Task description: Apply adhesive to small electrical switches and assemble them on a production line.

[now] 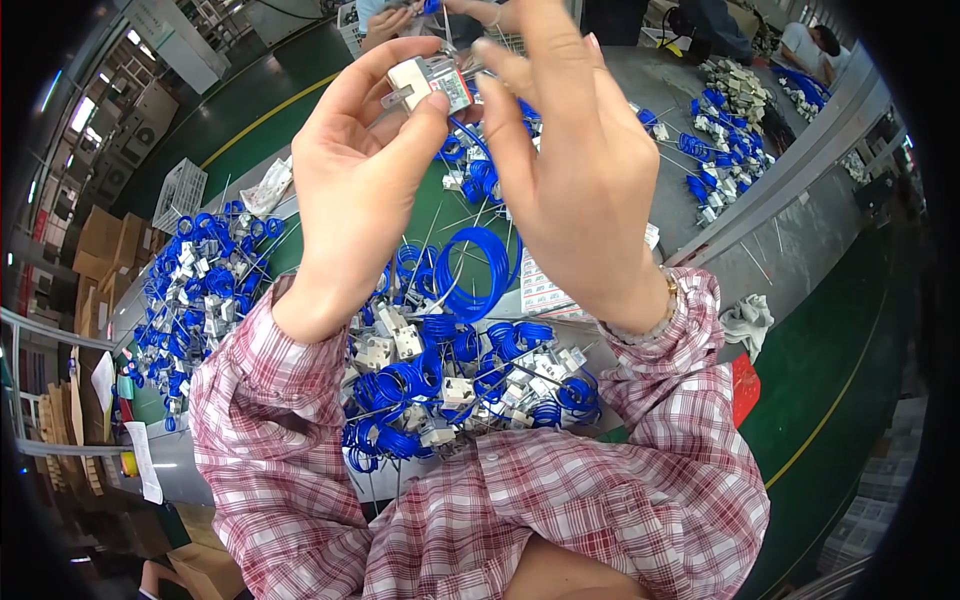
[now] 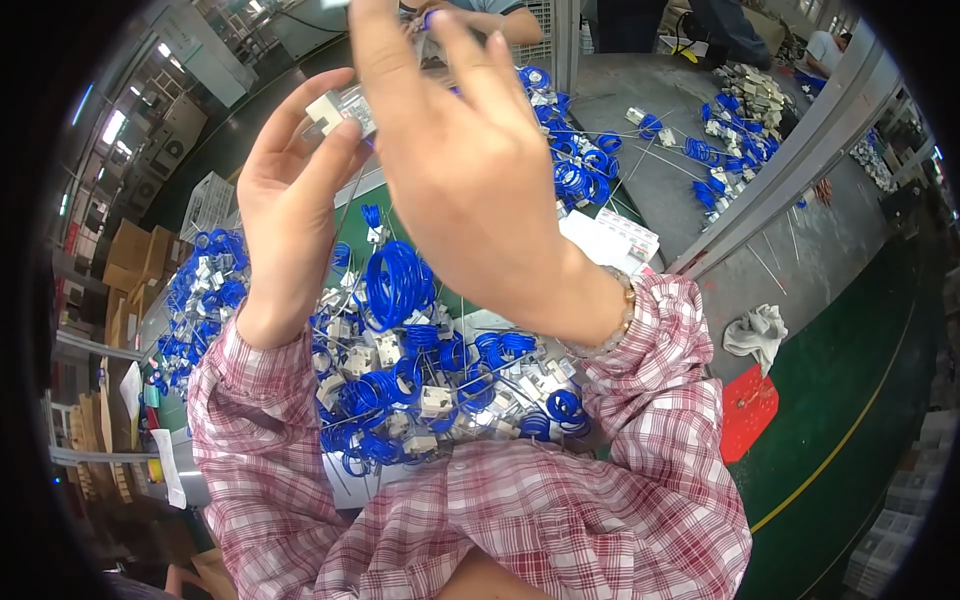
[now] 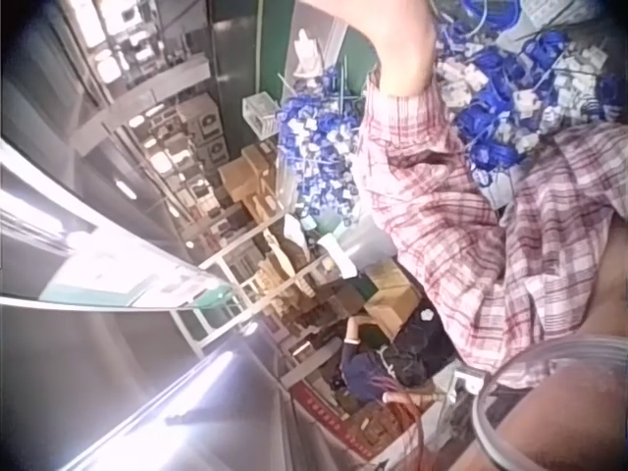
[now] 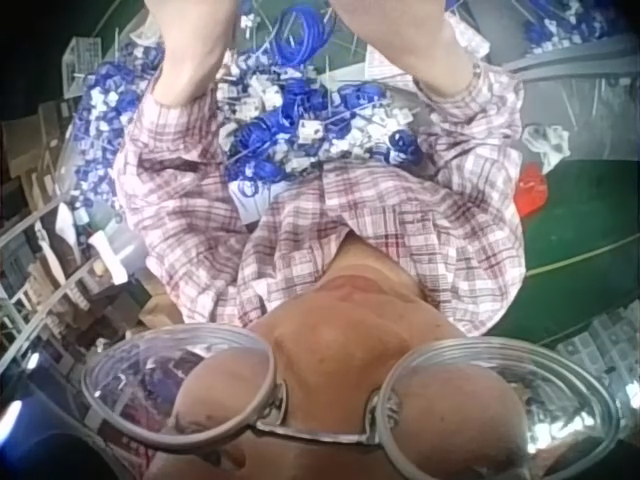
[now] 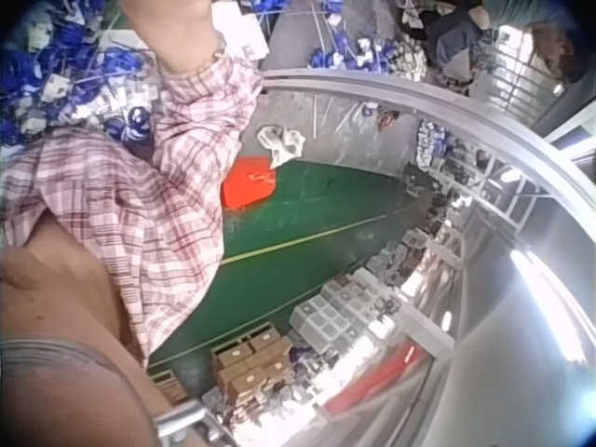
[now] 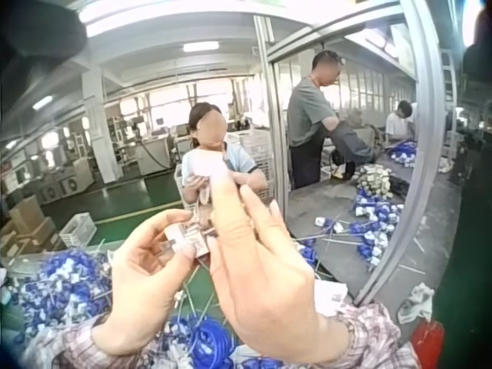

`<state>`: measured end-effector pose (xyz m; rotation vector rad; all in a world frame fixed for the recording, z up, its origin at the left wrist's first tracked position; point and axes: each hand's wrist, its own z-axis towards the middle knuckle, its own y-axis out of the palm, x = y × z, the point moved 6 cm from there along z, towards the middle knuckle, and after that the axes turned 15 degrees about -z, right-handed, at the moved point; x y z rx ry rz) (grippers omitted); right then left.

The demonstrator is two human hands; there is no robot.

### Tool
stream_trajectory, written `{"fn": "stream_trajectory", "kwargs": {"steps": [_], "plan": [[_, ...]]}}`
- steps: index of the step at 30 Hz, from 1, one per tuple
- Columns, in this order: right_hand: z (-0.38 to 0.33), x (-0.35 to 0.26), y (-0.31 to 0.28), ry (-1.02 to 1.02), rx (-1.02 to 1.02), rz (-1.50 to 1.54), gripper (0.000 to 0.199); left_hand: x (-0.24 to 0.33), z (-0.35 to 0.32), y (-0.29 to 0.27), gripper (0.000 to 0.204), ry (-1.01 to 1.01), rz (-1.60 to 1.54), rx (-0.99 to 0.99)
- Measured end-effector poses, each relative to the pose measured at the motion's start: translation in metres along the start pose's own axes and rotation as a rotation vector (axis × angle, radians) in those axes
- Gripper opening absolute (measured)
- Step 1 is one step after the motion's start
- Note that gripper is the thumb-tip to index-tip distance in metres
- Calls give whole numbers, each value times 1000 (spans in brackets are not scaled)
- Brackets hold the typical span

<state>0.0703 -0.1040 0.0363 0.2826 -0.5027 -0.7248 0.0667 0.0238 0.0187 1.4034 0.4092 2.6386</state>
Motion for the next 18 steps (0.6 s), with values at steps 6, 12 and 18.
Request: {"fn": "stream_trajectory", "kwargs": {"steps": [6, 12, 18], "plan": [[-2, 47, -8, 747, -704, 72, 60, 42, 5, -34, 45, -134, 287, -65], [-55, 121, -43, 676, -1024, -357, 52, 43, -58, -93, 39, -880, 377, -600], [-79, 107, -25, 670, -1094, -311, 53, 6, -146, -100, 29, -1168, 860, -1164]]}}
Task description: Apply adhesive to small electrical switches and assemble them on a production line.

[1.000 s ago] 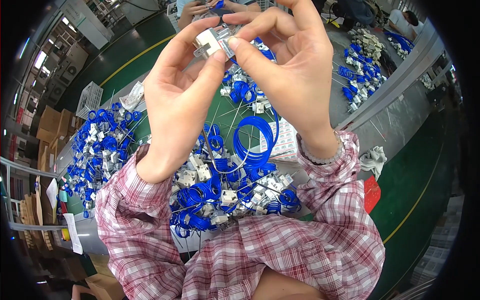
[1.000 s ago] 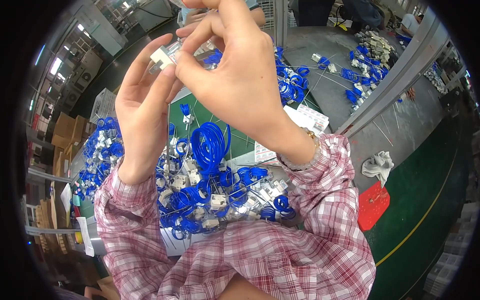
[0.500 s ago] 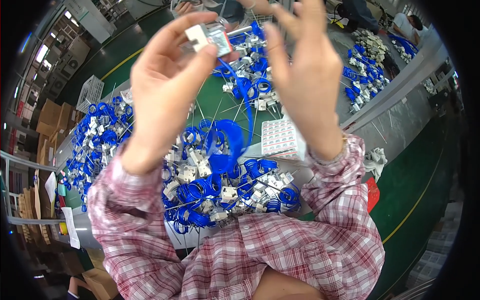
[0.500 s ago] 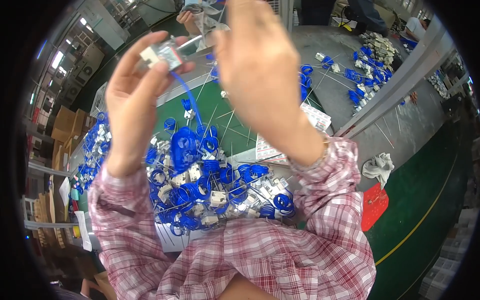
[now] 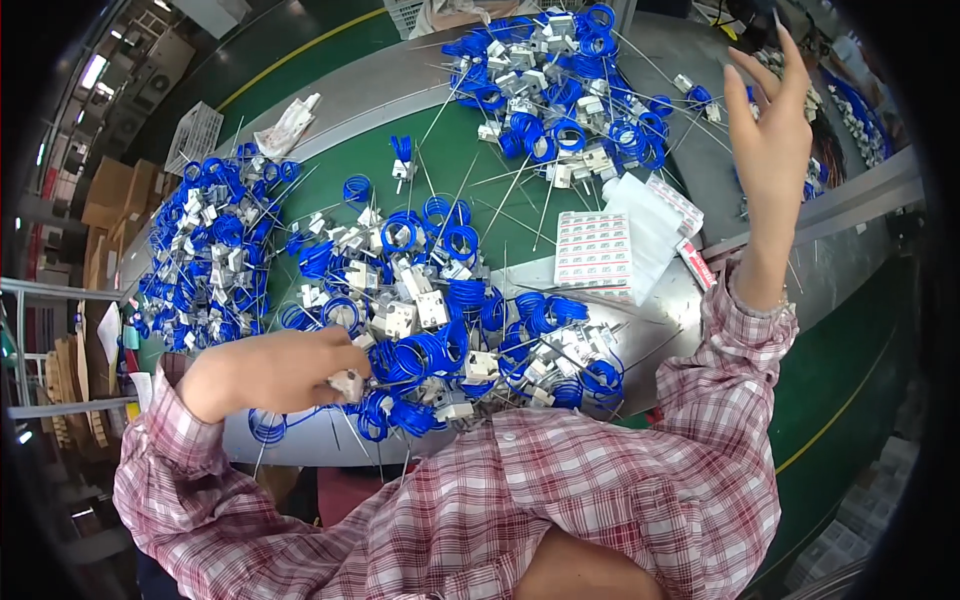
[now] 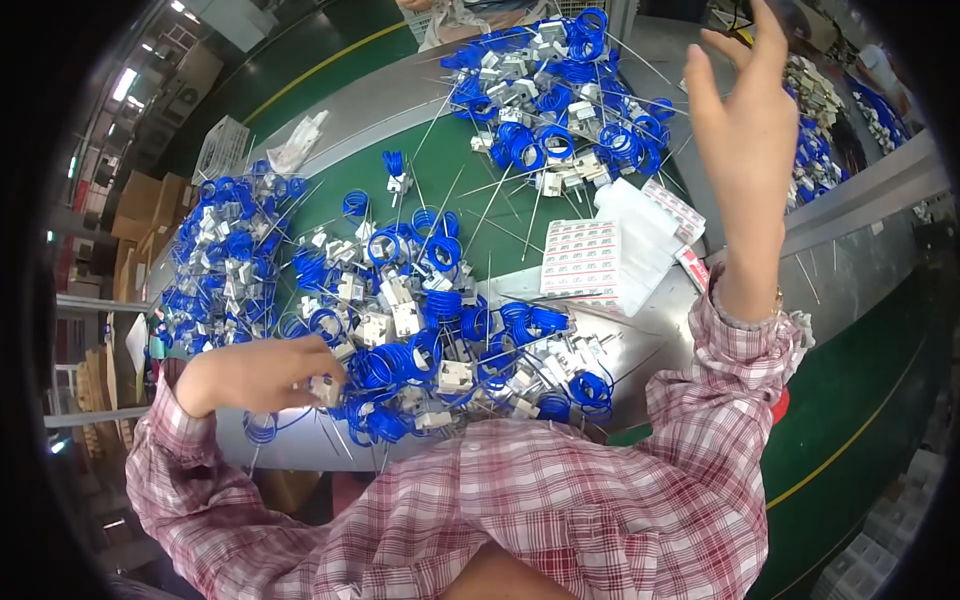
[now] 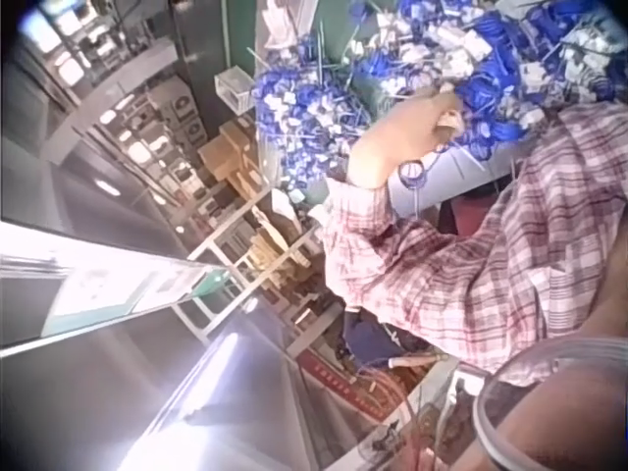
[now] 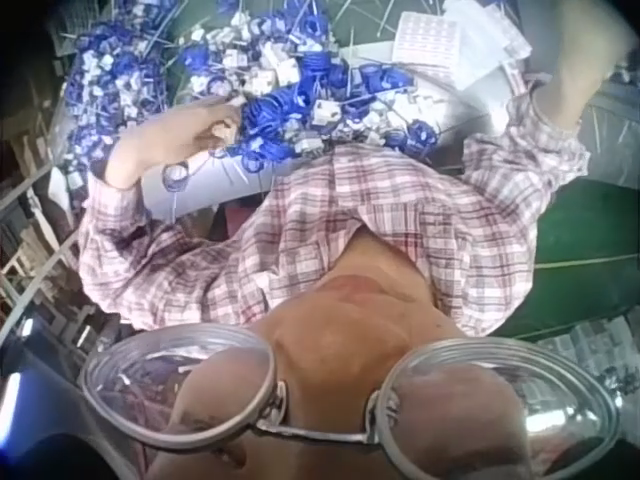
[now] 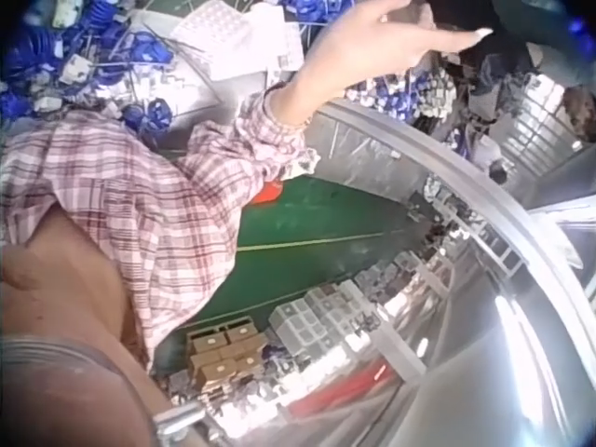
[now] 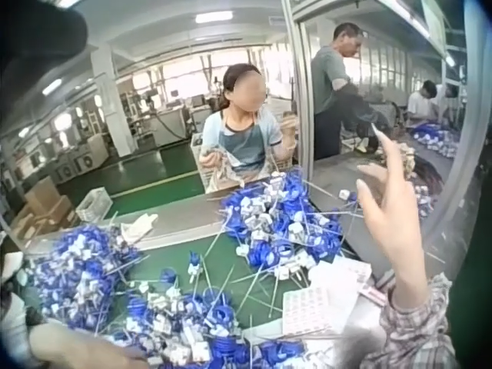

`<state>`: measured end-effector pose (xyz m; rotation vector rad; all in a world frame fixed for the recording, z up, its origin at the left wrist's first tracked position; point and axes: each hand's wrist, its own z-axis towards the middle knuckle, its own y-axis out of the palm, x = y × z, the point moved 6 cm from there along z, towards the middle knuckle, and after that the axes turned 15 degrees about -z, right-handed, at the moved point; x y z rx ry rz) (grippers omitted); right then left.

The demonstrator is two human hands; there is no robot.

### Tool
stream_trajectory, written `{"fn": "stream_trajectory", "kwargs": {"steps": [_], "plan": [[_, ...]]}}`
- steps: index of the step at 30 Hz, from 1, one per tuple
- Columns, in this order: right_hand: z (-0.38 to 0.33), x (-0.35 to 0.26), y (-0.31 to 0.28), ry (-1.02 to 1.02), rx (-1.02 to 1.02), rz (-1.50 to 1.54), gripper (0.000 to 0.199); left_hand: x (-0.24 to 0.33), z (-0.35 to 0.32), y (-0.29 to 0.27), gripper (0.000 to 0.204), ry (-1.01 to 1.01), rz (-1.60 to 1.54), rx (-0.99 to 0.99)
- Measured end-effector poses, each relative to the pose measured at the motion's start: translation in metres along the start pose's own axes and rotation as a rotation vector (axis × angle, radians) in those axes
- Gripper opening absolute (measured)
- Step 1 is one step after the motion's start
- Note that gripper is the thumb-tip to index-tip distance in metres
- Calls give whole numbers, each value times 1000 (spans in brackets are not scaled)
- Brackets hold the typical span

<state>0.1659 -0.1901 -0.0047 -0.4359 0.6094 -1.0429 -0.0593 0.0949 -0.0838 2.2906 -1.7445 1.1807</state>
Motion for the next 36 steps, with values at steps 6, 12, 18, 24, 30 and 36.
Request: {"fn": "stream_trajectory", "kwargs": {"steps": [6, 12, 18, 24, 30, 36], "plan": [[-7, -4, 16, -60, -75, 11, 54, -2, 41, -83, 22, 129, -41, 210], [-11, 9, 18, -39, -134, 94, 54, -49, 126, -151, 46, 235, 1156, 812], [-14, 34, 18, 9, -165, 18, 53, -127, 161, -166, 24, -37, 866, 606], [-17, 57, 15, 39, -124, -33, 53, -165, 121, -157, 14, -226, 778, 493], [-18, 34, 42, -94, -164, 153, 56, -117, 101, -154, 43, 109, 621, 848], [-9, 12, 79, -136, -329, 184, 64, -184, 143, -135, 37, -333, 531, 366]]}}
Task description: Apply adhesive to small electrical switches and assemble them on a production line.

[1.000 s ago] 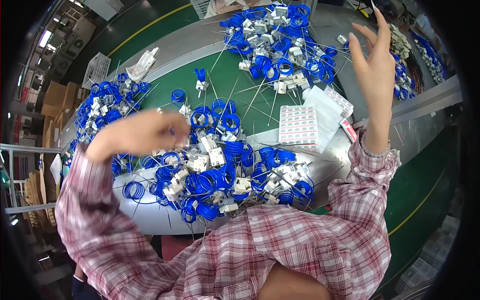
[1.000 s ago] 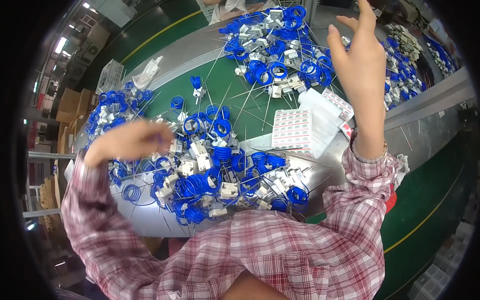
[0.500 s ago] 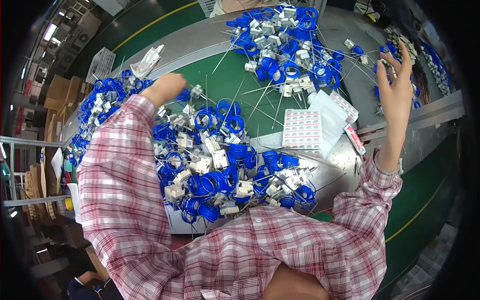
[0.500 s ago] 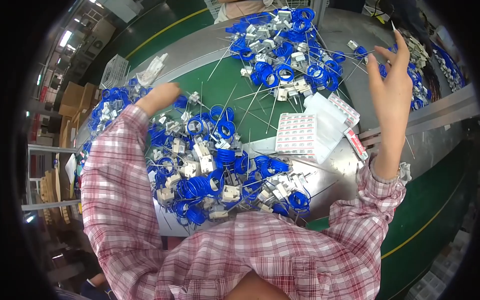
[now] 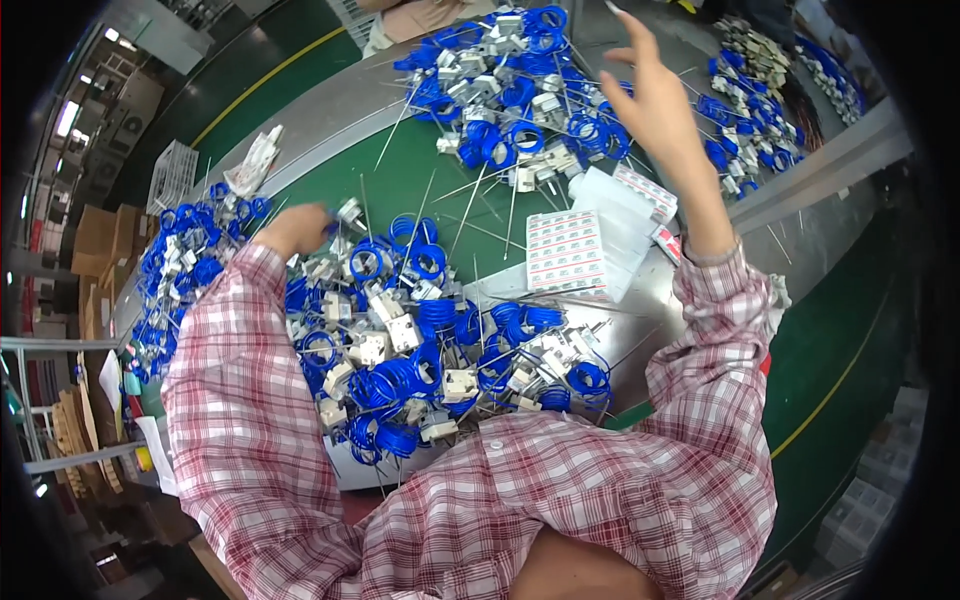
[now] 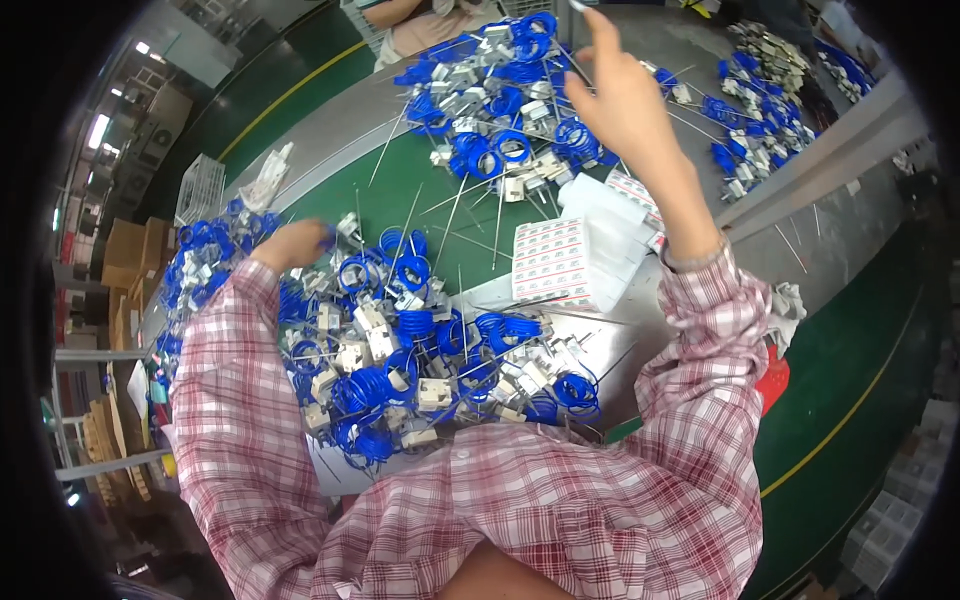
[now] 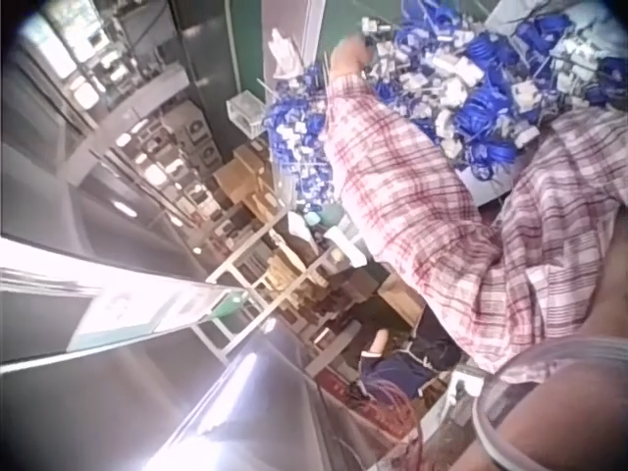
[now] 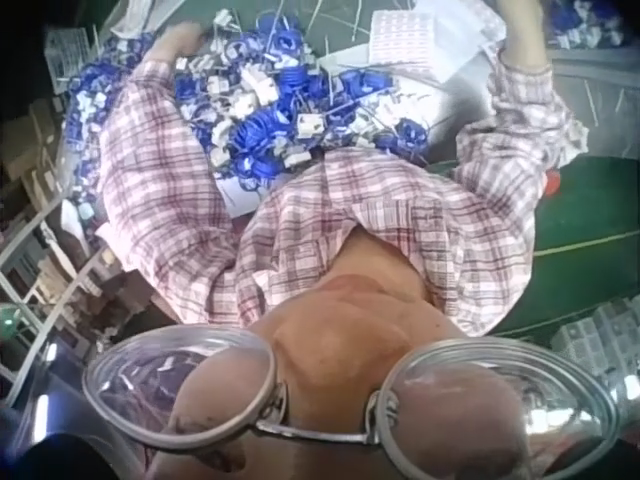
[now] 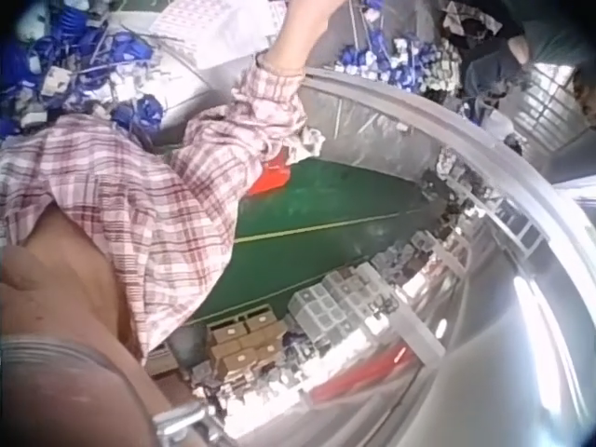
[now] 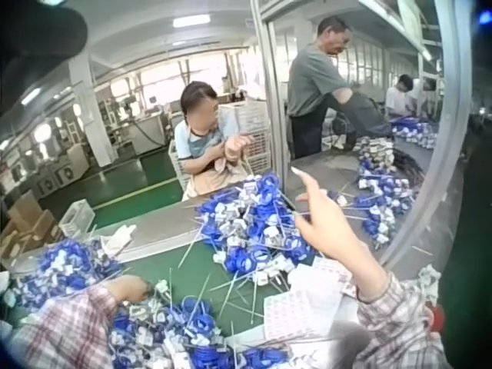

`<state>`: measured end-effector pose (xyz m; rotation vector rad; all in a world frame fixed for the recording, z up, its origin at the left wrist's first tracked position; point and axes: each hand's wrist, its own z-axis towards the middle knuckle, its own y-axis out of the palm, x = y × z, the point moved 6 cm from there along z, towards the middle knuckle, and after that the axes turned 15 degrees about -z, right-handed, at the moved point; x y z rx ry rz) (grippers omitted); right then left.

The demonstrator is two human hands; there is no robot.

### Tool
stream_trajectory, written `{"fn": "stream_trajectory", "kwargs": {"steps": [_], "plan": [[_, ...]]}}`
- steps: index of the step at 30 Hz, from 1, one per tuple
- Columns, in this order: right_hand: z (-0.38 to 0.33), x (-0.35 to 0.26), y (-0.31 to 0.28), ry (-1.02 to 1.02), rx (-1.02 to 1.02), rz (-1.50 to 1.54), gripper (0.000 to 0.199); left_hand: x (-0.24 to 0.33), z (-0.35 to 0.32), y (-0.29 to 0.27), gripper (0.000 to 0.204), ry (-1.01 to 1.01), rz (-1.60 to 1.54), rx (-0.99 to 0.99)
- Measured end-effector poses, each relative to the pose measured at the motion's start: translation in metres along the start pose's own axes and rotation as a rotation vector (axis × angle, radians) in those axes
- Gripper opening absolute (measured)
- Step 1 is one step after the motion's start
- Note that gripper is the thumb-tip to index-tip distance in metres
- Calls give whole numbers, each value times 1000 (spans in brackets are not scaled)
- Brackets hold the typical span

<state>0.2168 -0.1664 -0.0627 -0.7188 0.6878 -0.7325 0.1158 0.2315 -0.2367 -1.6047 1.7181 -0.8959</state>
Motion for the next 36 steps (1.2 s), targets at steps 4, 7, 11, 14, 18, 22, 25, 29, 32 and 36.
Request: {"fn": "stream_trajectory", "kwargs": {"steps": [4, 7, 11, 14, 18, 22, 25, 29, 32, 36], "plan": [[33, 20, 25, -54, 48, -7, 65, 6, -15, -13, 30, -53, -98, -62], [73, 22, 60, -166, 125, 4, 65, -3, -23, -26, 29, 87, -103, 140], [122, 33, 134, -228, 33, -268, 59, 24, -63, -68, 27, 151, -150, 292], [136, 42, 178, -169, -100, -347, 66, 24, -88, -78, 25, 110, -158, 357], [146, 40, 190, -116, -269, -346, 70, 13, -112, -79, 25, 36, -95, 404], [144, 33, 158, -195, -20, -339, 69, 8, -133, -87, 23, -45, -135, 433], [149, 24, 91, -63, 138, 107, 67, 1, -146, -98, 22, -27, -131, 524], [137, 31, 4, 82, 272, 904, 73, 41, -150, -152, 25, 137, -222, 770], [114, -24, -10, -150, -60, 1535, 68, 91, -178, -194, 27, 375, -367, 1085], [72, -97, -27, -1002, -530, 1972, 70, 159, -188, -225, 37, 691, -704, 1175]]}}
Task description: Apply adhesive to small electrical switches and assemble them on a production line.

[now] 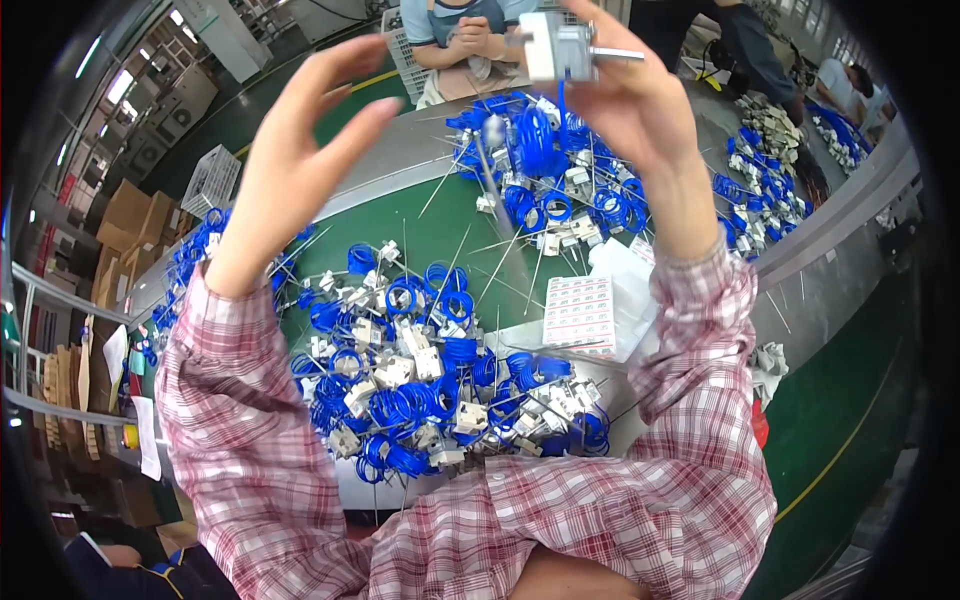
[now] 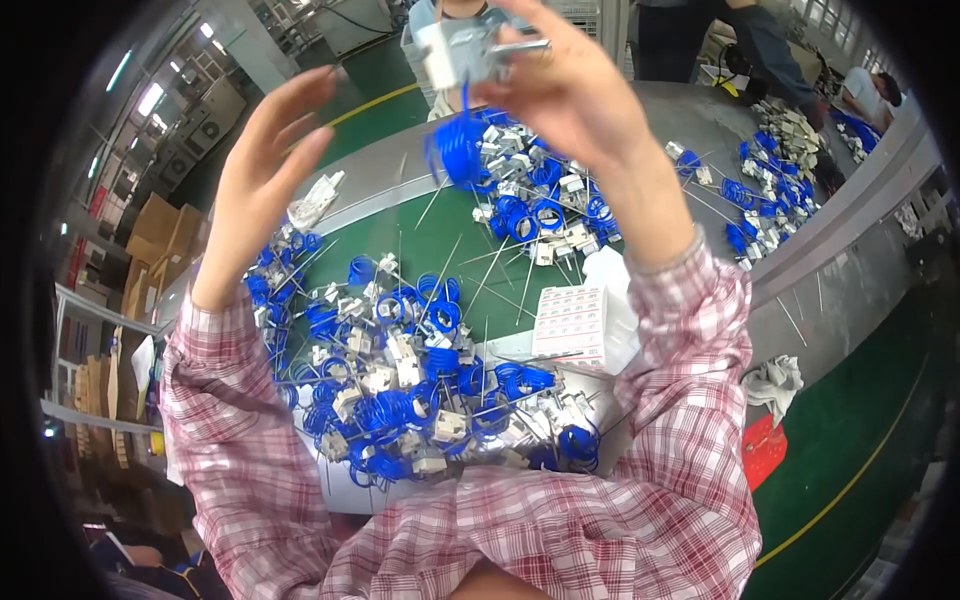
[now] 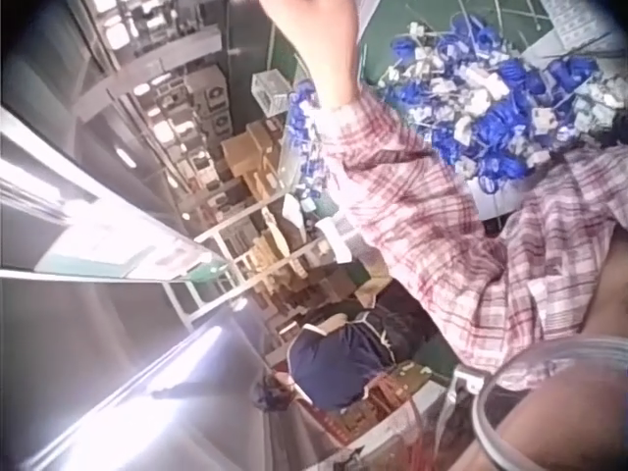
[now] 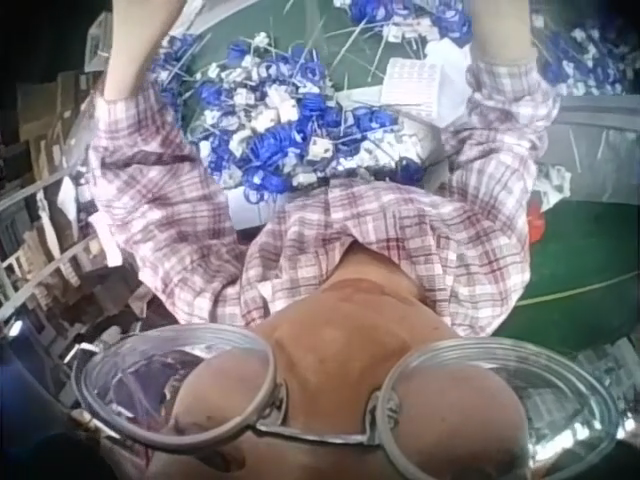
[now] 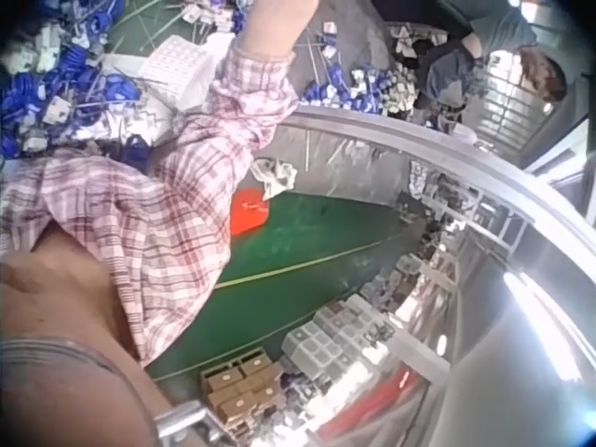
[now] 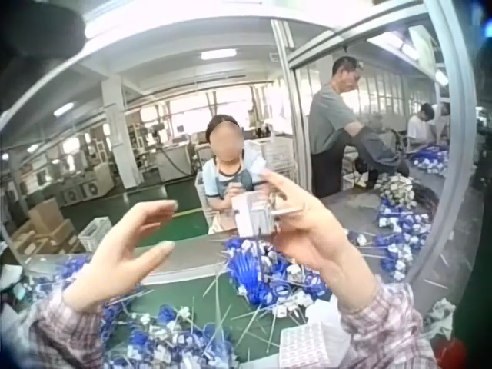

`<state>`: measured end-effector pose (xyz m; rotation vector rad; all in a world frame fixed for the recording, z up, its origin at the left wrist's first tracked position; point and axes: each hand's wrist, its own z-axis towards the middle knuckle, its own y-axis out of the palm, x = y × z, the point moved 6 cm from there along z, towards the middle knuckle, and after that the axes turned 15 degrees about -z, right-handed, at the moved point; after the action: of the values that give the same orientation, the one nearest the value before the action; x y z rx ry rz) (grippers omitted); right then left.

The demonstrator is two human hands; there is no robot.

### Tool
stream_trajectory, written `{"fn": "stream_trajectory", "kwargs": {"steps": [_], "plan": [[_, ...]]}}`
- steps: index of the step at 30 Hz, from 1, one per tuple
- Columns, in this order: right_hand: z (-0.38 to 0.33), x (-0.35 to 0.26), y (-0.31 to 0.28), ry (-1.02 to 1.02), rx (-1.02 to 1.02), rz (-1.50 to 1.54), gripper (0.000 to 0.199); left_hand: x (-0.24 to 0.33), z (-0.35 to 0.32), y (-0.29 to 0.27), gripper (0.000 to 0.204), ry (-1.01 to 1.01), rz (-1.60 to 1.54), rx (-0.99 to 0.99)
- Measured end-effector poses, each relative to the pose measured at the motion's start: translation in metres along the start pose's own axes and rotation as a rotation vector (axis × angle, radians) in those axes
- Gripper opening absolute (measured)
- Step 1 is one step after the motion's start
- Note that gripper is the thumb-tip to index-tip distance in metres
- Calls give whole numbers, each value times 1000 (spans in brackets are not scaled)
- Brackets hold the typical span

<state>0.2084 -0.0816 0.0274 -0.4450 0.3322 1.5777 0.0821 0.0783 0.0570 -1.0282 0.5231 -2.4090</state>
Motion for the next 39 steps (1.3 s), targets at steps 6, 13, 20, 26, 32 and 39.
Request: {"fn": "stream_trajectory", "kwargs": {"steps": [6, 13, 20, 26, 32, 39], "plan": [[-14, 28, 71, 382, 606, -219, 59, 23, -17, 51, 42, -197, -695, -154], [-30, 14, 63, 411, 735, -924, 34, 1, -42, 45, 39, -430, -768, 174], [-25, 3, 88, 289, 805, -1182, 6, -4, -38, 57, 32, -500, -913, 246], [-25, 8, 90, 267, 802, -1181, 5, -4, -39, 63, 33, -428, -909, 243], [-22, 5, 91, 270, 758, -1121, 3, 2, -39, 65, 37, -494, -801, 143], [-19, 6, 92, 318, 691, -1143, 3, 2, -40, 65, 37, -475, -792, 144]]}}
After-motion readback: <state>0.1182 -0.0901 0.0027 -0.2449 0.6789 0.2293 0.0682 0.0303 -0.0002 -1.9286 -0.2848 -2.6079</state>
